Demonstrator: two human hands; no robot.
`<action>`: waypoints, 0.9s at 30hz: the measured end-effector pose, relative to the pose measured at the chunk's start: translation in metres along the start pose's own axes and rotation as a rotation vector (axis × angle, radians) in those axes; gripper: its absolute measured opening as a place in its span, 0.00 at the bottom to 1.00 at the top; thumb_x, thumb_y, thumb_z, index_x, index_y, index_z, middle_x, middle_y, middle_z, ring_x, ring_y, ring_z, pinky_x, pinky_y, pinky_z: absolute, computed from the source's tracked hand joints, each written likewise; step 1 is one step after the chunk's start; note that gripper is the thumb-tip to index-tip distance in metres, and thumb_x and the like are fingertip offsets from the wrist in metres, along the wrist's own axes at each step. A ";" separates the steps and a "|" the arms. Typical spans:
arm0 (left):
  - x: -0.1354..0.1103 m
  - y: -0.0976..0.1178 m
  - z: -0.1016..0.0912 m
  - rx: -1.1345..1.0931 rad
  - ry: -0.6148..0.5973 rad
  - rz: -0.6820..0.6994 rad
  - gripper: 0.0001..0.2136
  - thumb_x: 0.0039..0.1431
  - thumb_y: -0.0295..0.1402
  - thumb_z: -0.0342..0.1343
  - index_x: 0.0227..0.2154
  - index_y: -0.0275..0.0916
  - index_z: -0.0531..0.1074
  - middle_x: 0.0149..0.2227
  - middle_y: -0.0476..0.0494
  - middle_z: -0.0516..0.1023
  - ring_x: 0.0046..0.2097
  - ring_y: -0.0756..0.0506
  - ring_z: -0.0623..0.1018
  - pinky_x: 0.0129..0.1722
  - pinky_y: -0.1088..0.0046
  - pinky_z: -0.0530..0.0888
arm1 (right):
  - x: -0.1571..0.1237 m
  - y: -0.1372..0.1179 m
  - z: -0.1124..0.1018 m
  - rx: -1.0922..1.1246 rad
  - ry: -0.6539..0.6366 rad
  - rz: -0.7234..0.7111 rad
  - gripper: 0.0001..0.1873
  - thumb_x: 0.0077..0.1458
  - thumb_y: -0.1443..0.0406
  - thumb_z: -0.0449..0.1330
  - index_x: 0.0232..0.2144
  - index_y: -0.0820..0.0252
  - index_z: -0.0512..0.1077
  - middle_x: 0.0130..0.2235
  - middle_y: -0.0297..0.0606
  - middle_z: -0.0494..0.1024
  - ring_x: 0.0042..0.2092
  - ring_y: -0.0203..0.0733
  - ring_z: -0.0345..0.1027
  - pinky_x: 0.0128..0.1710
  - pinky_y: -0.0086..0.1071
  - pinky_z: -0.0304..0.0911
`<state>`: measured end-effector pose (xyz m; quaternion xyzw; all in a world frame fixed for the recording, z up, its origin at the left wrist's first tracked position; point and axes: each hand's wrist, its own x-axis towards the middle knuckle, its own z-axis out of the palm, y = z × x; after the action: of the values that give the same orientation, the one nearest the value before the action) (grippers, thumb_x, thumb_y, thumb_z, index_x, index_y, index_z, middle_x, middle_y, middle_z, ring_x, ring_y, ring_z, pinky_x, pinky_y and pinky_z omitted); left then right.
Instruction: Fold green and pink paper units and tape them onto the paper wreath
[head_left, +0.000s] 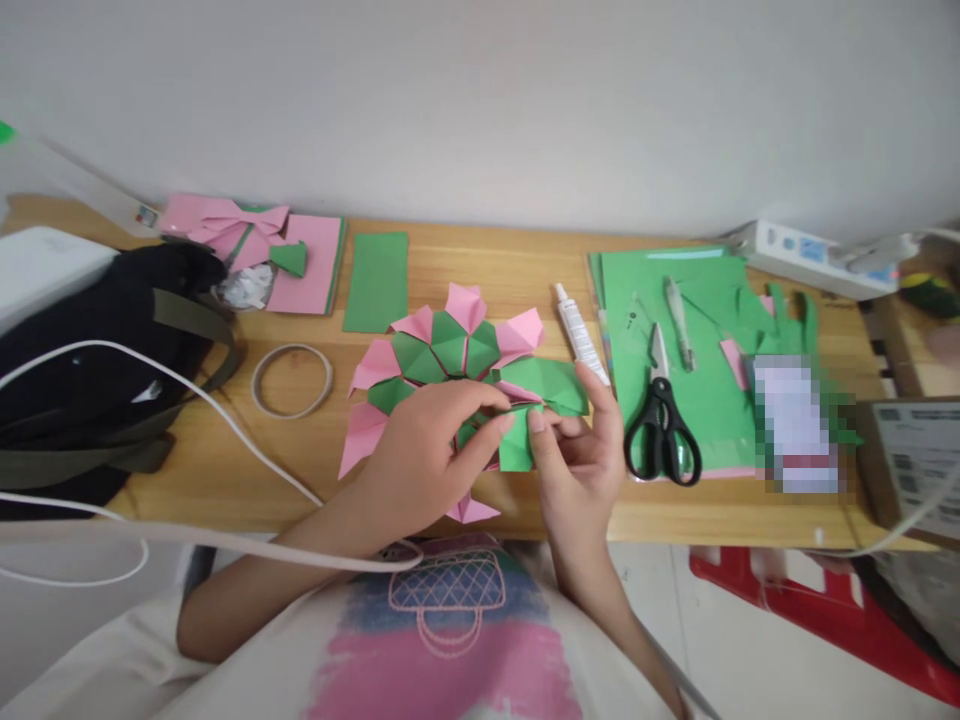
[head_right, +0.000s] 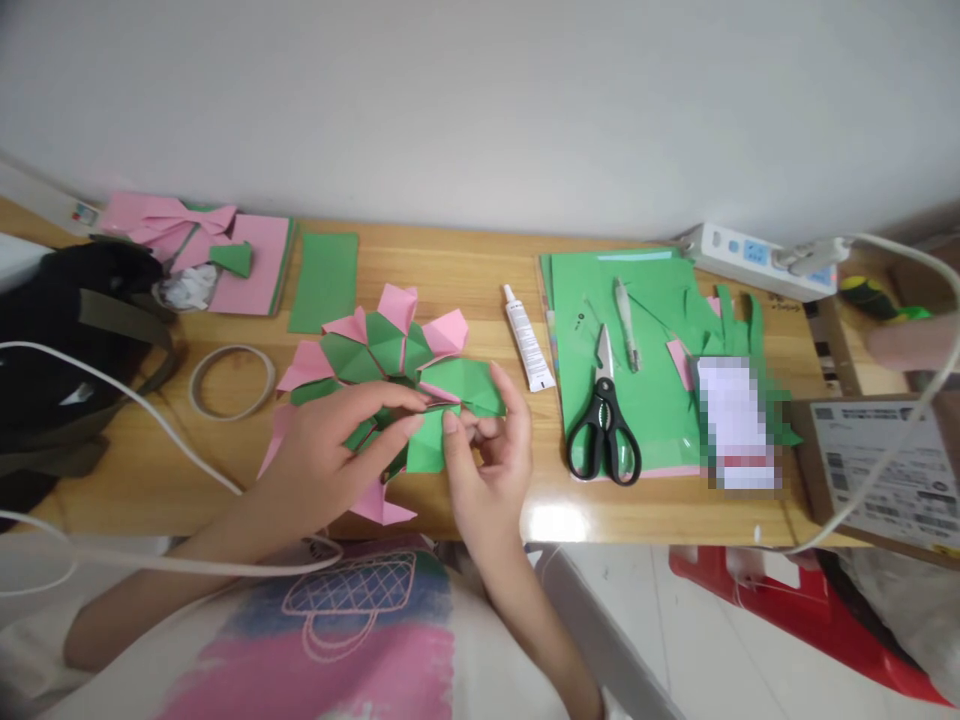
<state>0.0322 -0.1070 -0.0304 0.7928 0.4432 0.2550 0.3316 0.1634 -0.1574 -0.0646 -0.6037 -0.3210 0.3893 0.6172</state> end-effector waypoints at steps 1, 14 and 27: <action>0.000 0.000 0.000 -0.012 0.007 -0.025 0.05 0.63 0.33 0.52 0.36 0.41 0.72 0.39 0.47 0.81 0.41 0.46 0.80 0.39 0.70 0.75 | 0.000 -0.001 0.000 -0.001 -0.007 0.002 0.26 0.54 0.63 0.63 0.54 0.49 0.63 0.24 0.25 0.70 0.27 0.35 0.67 0.28 0.30 0.66; 0.000 -0.001 0.000 -0.094 -0.031 -0.111 0.05 0.61 0.33 0.53 0.31 0.40 0.69 0.34 0.49 0.78 0.39 0.47 0.78 0.35 0.72 0.74 | -0.002 0.000 0.007 0.009 0.034 -0.043 0.22 0.56 0.63 0.61 0.52 0.50 0.62 0.24 0.25 0.72 0.20 0.30 0.61 0.18 0.25 0.57; 0.004 -0.007 -0.013 0.048 0.019 -0.063 0.05 0.62 0.32 0.52 0.35 0.41 0.72 0.36 0.49 0.81 0.38 0.47 0.79 0.38 0.71 0.76 | -0.003 0.024 -0.011 0.065 -0.084 -0.036 0.28 0.58 0.62 0.60 0.59 0.48 0.59 0.29 0.27 0.70 0.30 0.33 0.66 0.34 0.29 0.65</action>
<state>0.0212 -0.0965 -0.0265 0.7838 0.4770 0.2413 0.3160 0.1686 -0.1663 -0.0888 -0.5605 -0.3446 0.4136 0.6294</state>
